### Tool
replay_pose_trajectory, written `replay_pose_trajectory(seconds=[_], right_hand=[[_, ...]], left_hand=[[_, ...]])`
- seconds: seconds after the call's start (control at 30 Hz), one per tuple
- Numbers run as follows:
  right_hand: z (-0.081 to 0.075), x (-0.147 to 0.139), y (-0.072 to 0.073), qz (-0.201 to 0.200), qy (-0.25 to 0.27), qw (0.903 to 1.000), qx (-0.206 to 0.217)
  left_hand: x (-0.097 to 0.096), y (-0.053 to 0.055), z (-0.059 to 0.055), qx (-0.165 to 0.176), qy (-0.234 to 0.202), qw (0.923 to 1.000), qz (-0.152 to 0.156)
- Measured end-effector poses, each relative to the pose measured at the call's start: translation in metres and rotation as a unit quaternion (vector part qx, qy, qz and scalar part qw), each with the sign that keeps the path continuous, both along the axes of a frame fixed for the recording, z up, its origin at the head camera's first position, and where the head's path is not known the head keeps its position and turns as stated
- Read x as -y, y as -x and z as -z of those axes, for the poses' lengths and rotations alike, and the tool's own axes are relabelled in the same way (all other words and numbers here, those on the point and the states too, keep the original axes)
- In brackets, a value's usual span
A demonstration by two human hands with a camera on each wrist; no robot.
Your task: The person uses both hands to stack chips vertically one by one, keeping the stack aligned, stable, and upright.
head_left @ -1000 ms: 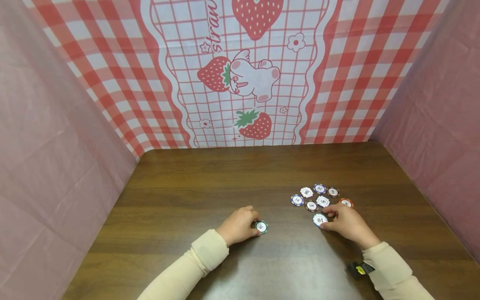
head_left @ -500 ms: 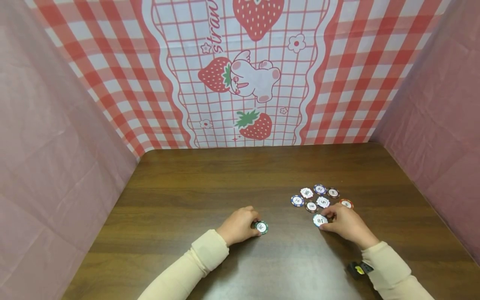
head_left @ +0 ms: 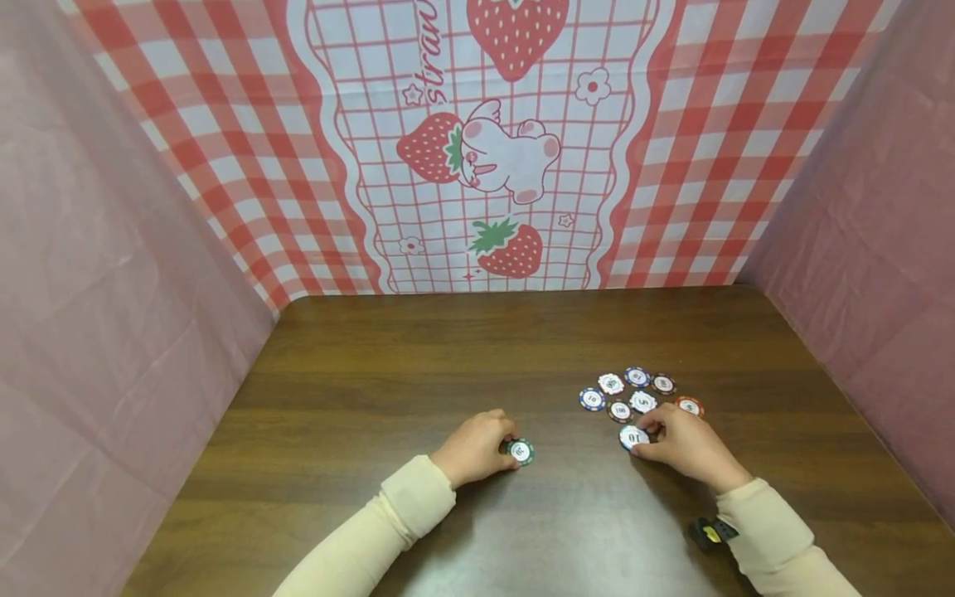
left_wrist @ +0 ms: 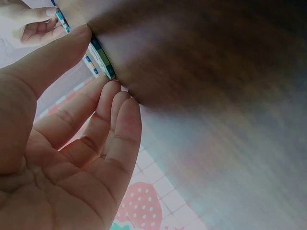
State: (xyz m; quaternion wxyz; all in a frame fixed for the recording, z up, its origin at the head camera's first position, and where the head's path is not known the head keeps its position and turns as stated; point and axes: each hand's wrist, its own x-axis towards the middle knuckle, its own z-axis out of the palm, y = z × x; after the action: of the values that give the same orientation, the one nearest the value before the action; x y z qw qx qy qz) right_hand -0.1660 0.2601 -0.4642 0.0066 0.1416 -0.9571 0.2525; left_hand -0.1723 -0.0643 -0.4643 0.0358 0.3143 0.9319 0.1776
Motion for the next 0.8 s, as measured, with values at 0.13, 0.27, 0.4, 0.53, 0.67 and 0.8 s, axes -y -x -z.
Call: replay_pose_trajectory(seconds=[0.13, 0.27, 0.4, 0.53, 0.67, 0.8], right_hand=[[-0.002, 0.002, 0.001, 0.002, 0.015, 0.9998, 0.008], [-0.003, 0.004, 0.003, 0.008, 0.033, 0.9994, 0.01], [-0.004, 0.006, 0.005, 0.017, 0.056, 0.9983, 0.0], [-0.004, 0.011, 0.008, 0.029, 0.075, 0.9966, -0.017], [-0.004, 0.02, 0.011, 0.035, 0.094, 0.9944, -0.034], [-0.004, 0.03, 0.013, 0.031, 0.118, 0.991, -0.056]], left_hand=[[0.0, 0.0, -0.001, 0.005, 0.0, 1.0, -0.003], [0.0, 0.001, 0.0, 0.005, 0.002, 1.0, -0.003], [0.0, 0.001, 0.001, 0.003, 0.004, 1.0, -0.003], [0.0, 0.002, 0.001, 0.0, 0.002, 1.0, -0.003], [0.0, 0.002, 0.001, 0.0, 0.002, 1.0, -0.003], [0.0, 0.002, 0.001, 0.003, 0.003, 1.0, -0.004]])
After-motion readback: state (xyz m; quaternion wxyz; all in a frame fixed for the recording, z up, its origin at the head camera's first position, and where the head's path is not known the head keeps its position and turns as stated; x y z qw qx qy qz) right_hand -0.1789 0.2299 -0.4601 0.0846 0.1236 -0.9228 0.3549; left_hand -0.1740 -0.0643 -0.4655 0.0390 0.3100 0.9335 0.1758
